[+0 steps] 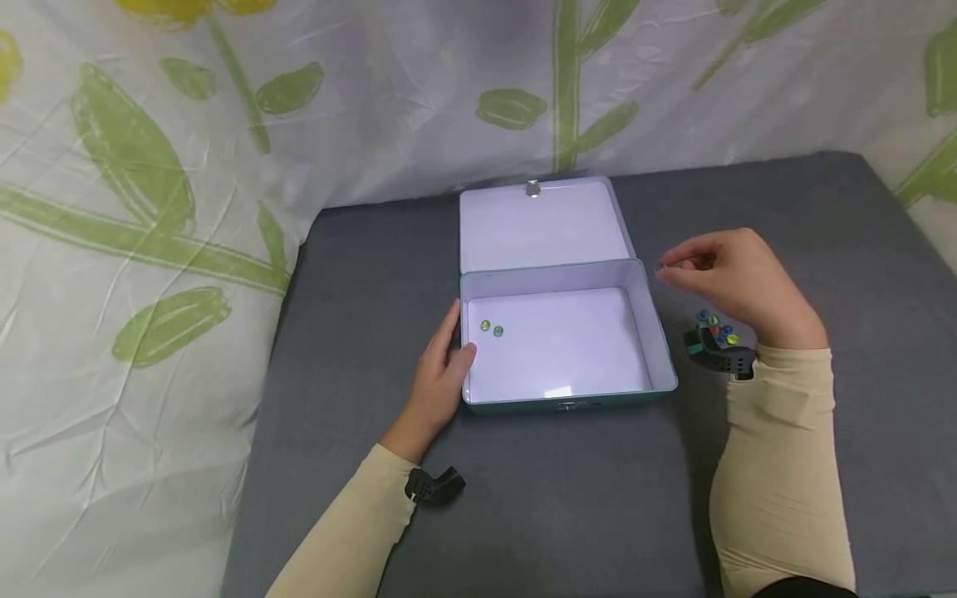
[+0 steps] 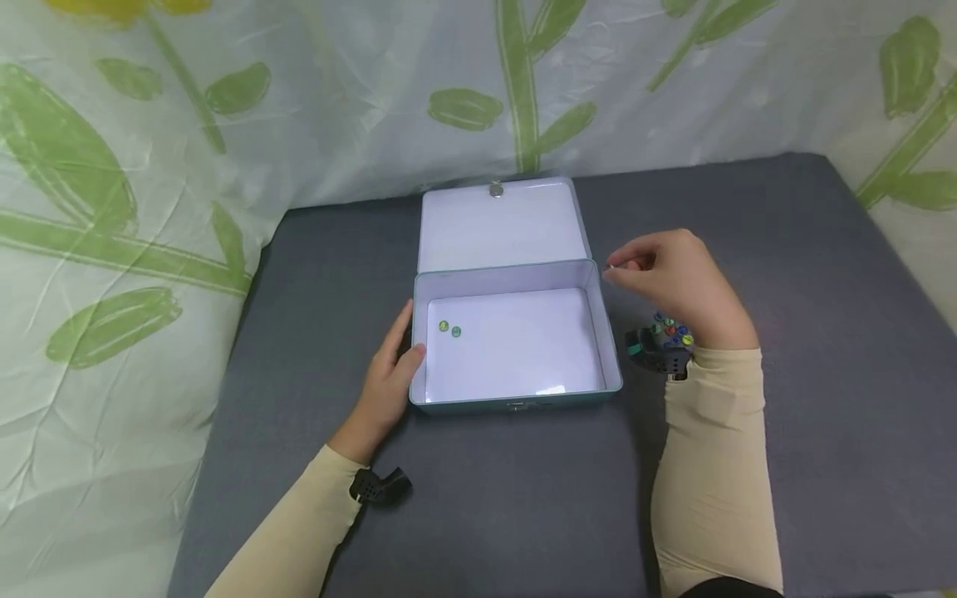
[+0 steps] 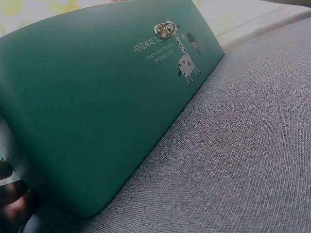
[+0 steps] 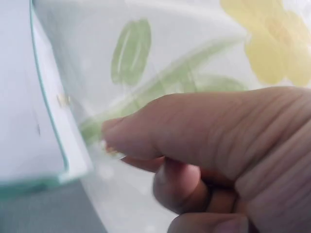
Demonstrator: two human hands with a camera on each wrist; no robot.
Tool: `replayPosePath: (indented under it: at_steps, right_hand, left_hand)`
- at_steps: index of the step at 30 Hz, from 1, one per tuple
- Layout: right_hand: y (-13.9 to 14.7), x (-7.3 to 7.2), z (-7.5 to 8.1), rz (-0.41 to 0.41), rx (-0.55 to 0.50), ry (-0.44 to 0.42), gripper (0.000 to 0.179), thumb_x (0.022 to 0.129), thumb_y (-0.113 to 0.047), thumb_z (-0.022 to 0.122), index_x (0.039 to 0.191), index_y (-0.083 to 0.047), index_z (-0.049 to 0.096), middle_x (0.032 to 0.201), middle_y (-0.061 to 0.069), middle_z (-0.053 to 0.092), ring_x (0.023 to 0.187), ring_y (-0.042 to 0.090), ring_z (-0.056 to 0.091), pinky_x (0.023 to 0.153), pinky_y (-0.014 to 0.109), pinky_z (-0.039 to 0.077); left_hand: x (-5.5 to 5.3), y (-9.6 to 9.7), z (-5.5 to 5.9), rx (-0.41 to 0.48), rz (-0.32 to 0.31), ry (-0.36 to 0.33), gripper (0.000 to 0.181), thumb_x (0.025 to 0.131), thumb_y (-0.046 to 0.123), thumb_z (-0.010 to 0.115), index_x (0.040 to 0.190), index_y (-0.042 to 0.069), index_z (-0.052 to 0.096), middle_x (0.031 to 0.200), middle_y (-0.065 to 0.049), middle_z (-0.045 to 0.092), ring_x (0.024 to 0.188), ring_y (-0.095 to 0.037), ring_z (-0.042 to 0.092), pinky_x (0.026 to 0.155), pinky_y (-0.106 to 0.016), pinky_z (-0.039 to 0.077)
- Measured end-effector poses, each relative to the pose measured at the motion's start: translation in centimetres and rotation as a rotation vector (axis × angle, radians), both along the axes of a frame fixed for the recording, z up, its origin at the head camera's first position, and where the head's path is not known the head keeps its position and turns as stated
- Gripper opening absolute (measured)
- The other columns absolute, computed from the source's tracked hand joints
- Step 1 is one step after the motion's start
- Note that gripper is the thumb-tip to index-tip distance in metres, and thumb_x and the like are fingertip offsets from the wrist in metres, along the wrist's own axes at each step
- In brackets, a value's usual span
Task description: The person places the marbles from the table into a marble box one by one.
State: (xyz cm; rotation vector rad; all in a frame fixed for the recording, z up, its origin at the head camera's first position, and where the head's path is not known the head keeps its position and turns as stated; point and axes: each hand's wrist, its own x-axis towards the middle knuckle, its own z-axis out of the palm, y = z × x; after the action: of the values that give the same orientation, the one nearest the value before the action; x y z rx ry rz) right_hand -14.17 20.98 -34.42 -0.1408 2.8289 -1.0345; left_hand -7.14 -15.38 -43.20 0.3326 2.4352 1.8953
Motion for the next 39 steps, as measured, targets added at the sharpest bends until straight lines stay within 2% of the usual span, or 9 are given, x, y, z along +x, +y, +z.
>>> replayPosePath:
  at_steps: [2, 8, 15, 19, 23, 27, 30, 35, 39]
  right_hand:
    - [-0.9, 0.0, 0.3, 0.011, -0.022, 0.019, 0.032, 0.089, -0.039, 0.07, 0.103, -0.011, 0.075, 0.08, 0.005, 0.06, 0.073, 0.018, 0.049, 0.059, 0.028, 0.039]
    - [-3.9, -0.5, 0.6, 0.065, -0.068, 0.027, 0.025, 0.087, -0.033, 0.073, 0.099, -0.011, 0.076, 0.077, 0.005, 0.059, 0.07, 0.017, 0.049, 0.056, 0.027, 0.038]
    - [-7.0, -1.5, 0.5, 0.14, -0.083, 0.016, 0.015, 0.086, -0.025, 0.073, 0.095, -0.014, 0.077, 0.075, 0.006, 0.057, 0.065, 0.018, 0.046, 0.055, 0.028, 0.036]
    - [-8.3, -2.0, 0.4, 0.181, -0.076, 0.041, 0.012, 0.086, -0.022, 0.073, 0.094, -0.014, 0.077, 0.073, 0.006, 0.056, 0.063, 0.019, 0.045, 0.056, 0.029, 0.036]
    - [-9.4, -2.4, 0.2, 0.219, -0.054, 0.062, 0.011, 0.085, -0.019, 0.073, 0.094, -0.015, 0.077, 0.071, 0.005, 0.056, 0.059, 0.019, 0.046, 0.057, 0.03, 0.038]
    - [-10.4, -2.9, 0.0, 0.264, -0.046, 0.066, 0.009, 0.085, -0.018, 0.074, 0.093, -0.014, 0.076, 0.069, 0.004, 0.056, 0.058, 0.018, 0.046, 0.058, 0.032, 0.039]
    - [-11.2, -3.2, -0.1, 0.303, -0.051, 0.073, 0.009, 0.085, -0.017, 0.075, 0.092, -0.012, 0.076, 0.069, 0.003, 0.057, 0.059, 0.018, 0.046, 0.06, 0.032, 0.039]
    - [-12.5, -3.7, -0.6, 0.348, -0.074, 0.084, 0.009, 0.084, -0.016, 0.076, 0.092, -0.011, 0.077, 0.068, 0.003, 0.059, 0.059, 0.017, 0.047, 0.061, 0.032, 0.04]
    - [-13.5, -4.0, -1.1, 0.385, -0.095, 0.092, 0.008, 0.084, -0.016, 0.076, 0.091, -0.012, 0.077, 0.068, 0.003, 0.059, 0.059, 0.017, 0.047, 0.061, 0.032, 0.041]
  left_hand:
    - [-0.1, -0.1, -0.3, -0.001, -0.005, 0.0, 0.061, 0.1, 0.007, 0.044, 0.156, 0.004, 0.019, 0.157, -0.021, 0.026, 0.125, -0.042, 0.049, 0.093, -0.042, 0.045]
    - [-1.0, -0.6, -3.6, 0.022, 0.008, 0.018, 0.062, 0.101, 0.012, 0.045, 0.157, 0.018, 0.02, 0.158, -0.013, 0.026, 0.127, -0.035, 0.049, 0.092, -0.041, 0.046]
    - [-1.2, -0.7, -4.5, 0.03, 0.017, 0.066, 0.061, 0.101, 0.019, 0.048, 0.156, 0.025, 0.024, 0.158, -0.005, 0.029, 0.129, -0.027, 0.047, 0.094, -0.036, 0.046]
    - [-1.3, -0.7, -4.4, 0.036, 0.012, 0.053, 0.061, 0.101, 0.018, 0.048, 0.156, 0.025, 0.023, 0.159, -0.003, 0.027, 0.135, -0.025, 0.041, 0.097, -0.036, 0.044]
    - [-1.2, -0.7, -3.9, 0.057, -0.01, 0.025, 0.062, 0.101, 0.013, 0.046, 0.157, 0.02, 0.02, 0.16, -0.008, 0.024, 0.133, -0.031, 0.044, 0.095, -0.038, 0.045]
    - [-0.6, -0.4, -1.9, 0.052, -0.019, 0.027, 0.062, 0.1, 0.007, 0.046, 0.156, 0.007, 0.02, 0.158, -0.02, 0.023, 0.131, -0.04, 0.045, 0.094, -0.04, 0.047]
    - [-0.2, -0.2, -0.4, 0.039, -0.016, 0.026, 0.062, 0.099, 0.006, 0.046, 0.155, 0.0, 0.02, 0.157, -0.025, 0.025, 0.129, -0.043, 0.045, 0.092, -0.04, 0.048]
    - [0.0, 0.0, 0.0, 0.007, -0.005, 0.022, 0.061, 0.099, 0.007, 0.046, 0.155, 0.0, 0.021, 0.157, -0.022, 0.025, 0.134, -0.041, 0.039, 0.096, -0.044, 0.045]
    - [-0.2, -0.1, -0.4, -0.009, 0.001, 0.025, 0.061, 0.1, 0.009, 0.046, 0.155, 0.003, 0.022, 0.158, -0.018, 0.025, 0.139, -0.036, 0.035, 0.099, -0.045, 0.043]
